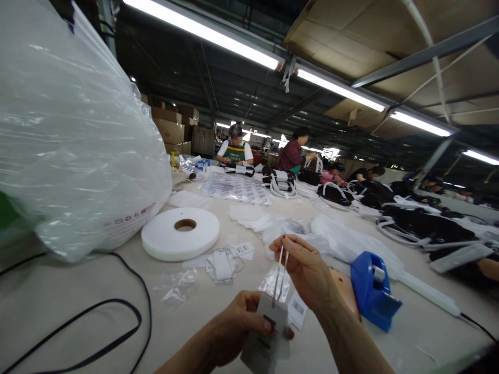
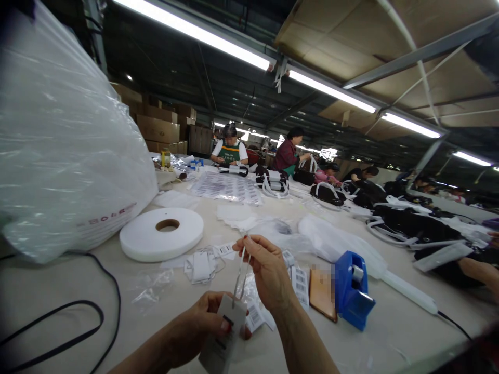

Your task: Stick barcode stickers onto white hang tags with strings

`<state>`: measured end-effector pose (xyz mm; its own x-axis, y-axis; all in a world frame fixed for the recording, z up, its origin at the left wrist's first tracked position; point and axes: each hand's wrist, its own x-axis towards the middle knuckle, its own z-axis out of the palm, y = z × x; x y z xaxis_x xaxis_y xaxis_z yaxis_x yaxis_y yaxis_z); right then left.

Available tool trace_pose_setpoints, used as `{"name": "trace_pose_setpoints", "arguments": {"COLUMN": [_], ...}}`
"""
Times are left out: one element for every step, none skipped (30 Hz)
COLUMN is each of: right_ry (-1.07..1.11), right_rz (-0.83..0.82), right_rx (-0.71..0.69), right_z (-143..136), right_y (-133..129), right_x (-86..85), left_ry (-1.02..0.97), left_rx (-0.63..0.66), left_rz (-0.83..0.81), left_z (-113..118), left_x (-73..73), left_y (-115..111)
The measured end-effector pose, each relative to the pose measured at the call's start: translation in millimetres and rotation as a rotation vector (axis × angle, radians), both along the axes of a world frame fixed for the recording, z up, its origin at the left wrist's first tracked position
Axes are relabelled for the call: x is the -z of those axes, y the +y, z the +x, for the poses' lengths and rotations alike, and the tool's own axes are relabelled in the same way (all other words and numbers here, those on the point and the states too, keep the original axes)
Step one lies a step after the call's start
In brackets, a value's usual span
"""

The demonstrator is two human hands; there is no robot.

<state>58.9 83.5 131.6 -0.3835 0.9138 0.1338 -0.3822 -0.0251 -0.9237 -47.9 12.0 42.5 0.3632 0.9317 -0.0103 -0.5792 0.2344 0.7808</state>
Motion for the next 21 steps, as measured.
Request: {"name": "trace_pose_setpoints", "arguments": {"right_ry": [0.016,0.032,0.048,0.063,0.077,0.089,0.1,0.111,0.121,0.128,0.131,0.13,0.126,0.122,0.121,0.123,0.127,0.132,0.137,0.141,0.146], "right_rz": [-0.015,-0.031,-0.046,-0.061,-0.077,-0.093,-0.109,-0.125,-0.138,-0.15,-0.162,-0.174,-0.19,-0.207,-0.224,-0.242,-0.258,-0.274,-0.288,-0.302,-0.316], "right_rx": [-0.001,0.0,-0.001,-0.003,-0.007,-0.011,-0.016,-0.018,-0.019,-0.017,-0.015,-0.012,-0.009,-0.006,-0.001,0.005,0.014,0.026,0.038,0.05,0.061], "right_z": [0.5,0.9,1.2,1.3,1.3,1.2,1.0,0.8,0.7,0.6,0.7,0.8,0.9,0.9,0.6,0.1,-0.7,-1.8,-2.9,-4.0,-5.0], "right_y": [0.9,1.9,2.9,3.8,4.7,5.5,6.2,6.9,7.6,8.2,9.0,9.8,10.7,11.5,12.3,13.1,13.8,14.4,15.1,16.0,17.0], "right_x": [0.8,1.9,3.3,4.8,6.3,7.8,9.2,10.4,11.7,12.8,14.0,15.2,16.5,17.8,19.3,20.8,22.3,24.0,25.8,27.6,29.6], "left_ry": [-0.007,-0.013,-0.02,-0.03,-0.038,-0.044,-0.045,-0.04,-0.029,-0.014,0.002,0.015,0.021,0.02,0.013,0.003,-0.006,-0.016,-0.027,-0.039,-0.054], "left_rx": [0.018,0.035,0.052,0.064,0.071,0.078,0.083,0.081,0.073,0.063,0.051,0.034,0.017,0.007,0.001,-0.006,-0.003,0.011,0.032,0.053,0.071], "left_rz": [-0.012,-0.029,-0.051,-0.074,-0.089,-0.097,-0.097,-0.092,-0.086,-0.079,-0.075,-0.073,-0.069,-0.067,-0.067,-0.069,-0.073,-0.08,-0.091,-0.106,-0.122], "left_z": [0.5,1.1,1.6,2.2,2.9,3.7,4.6,5.5,6.4,7.3,8.0,8.6,9.1,9.3,9.3,9.0,8.5,7.9,7.1,6.5,6.0], "left_x": [0.9,2.0,3.1,4.2,5.2,6.1,6.8,7.4,7.8,8.2,8.7,9.1,9.8,10.6,11.7,13.3,15.2,17.7,20.6,24.0,27.6], "left_y": [-1.3,-2.4,-3.3,-4.1,-4.6,-5.2,-5.7,-6.3,-6.9,-7.7,-8.6,-9.5,-10.4,-11.3,-12.2,-13.1,-13.9,-14.7,-15.4,-16.2,-17.0]}}
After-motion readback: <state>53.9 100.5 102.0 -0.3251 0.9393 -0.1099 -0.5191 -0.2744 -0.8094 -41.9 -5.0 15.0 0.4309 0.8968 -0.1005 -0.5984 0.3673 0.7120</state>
